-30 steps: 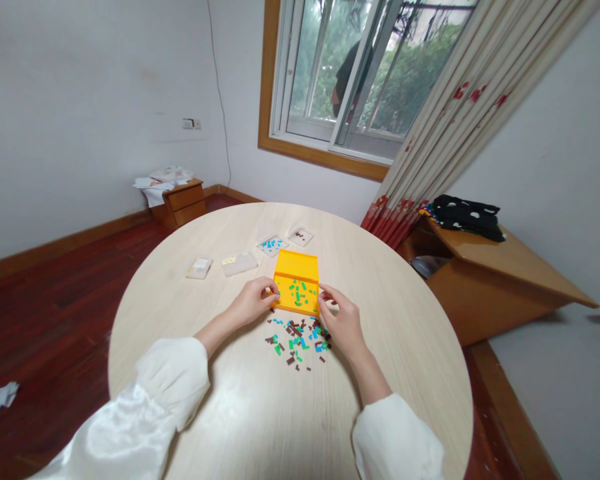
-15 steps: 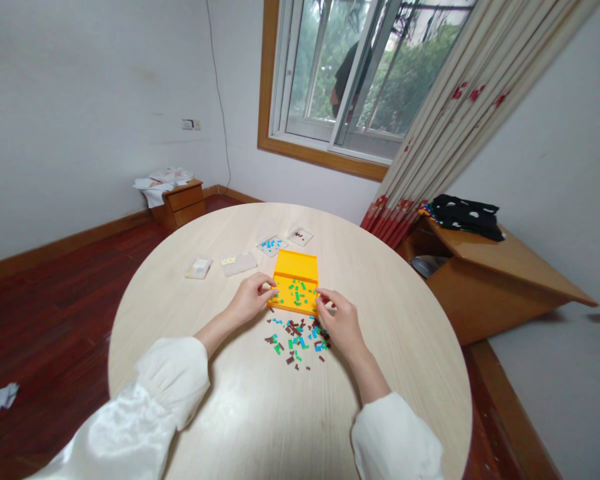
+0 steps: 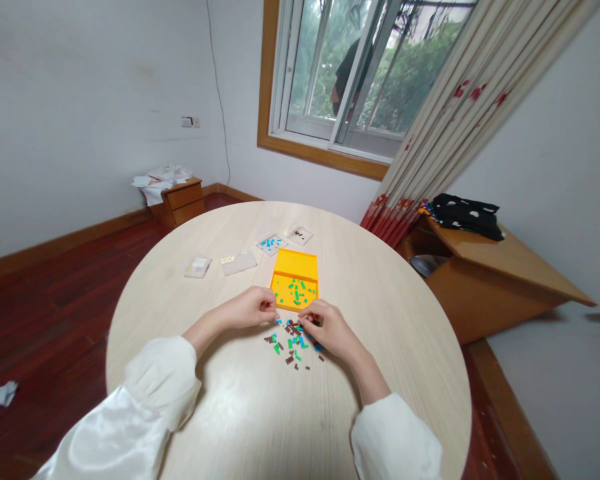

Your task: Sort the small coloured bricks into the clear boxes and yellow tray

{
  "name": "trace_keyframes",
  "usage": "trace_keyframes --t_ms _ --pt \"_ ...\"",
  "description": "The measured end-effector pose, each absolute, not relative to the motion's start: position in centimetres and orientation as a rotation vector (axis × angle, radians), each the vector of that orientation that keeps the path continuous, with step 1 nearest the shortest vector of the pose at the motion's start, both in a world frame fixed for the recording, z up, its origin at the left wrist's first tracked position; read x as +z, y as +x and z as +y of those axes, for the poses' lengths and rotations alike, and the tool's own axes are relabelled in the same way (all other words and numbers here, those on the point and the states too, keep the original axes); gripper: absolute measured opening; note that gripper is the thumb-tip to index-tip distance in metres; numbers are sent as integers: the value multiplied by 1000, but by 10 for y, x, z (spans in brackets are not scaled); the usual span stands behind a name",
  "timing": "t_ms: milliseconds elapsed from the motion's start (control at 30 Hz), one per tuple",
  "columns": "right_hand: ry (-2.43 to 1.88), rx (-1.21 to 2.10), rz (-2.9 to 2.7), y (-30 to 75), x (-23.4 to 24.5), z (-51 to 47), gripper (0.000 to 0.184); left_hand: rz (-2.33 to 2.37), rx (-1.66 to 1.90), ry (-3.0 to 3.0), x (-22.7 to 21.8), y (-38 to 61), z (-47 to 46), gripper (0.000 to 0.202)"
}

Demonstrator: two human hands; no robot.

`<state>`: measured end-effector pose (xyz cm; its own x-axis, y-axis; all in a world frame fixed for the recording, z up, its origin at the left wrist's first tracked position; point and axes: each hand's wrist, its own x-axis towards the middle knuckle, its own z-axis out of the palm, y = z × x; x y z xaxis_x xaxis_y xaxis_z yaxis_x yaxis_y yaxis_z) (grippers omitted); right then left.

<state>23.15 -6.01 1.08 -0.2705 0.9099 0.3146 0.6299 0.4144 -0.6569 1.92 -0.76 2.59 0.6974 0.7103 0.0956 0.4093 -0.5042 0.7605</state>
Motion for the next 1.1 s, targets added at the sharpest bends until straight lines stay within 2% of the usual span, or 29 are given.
trace_keyframes --t_ms 67,233,467,700,900,1100 --pt "-1304 538 -2019 231 11 -61 10 761 391 2169 29 18 -11 7" --pt "-1313 534 -2058 230 14 -63 11 651 234 2197 27 17 -14 15" --pt "-1313 497 -2153 208 15 -67 12 628 179 2251 22 17 -13 19" --pt "-1386 310 -2243 196 10 -68 9 635 161 2272 18 17 -13 15" --pt "-1412 303 -2296 194 10 -69 12 593 164 2286 18 17 -14 14" --pt "-1358 267 -2156 197 11 -68 11 503 220 2250 21 19 -16 16"
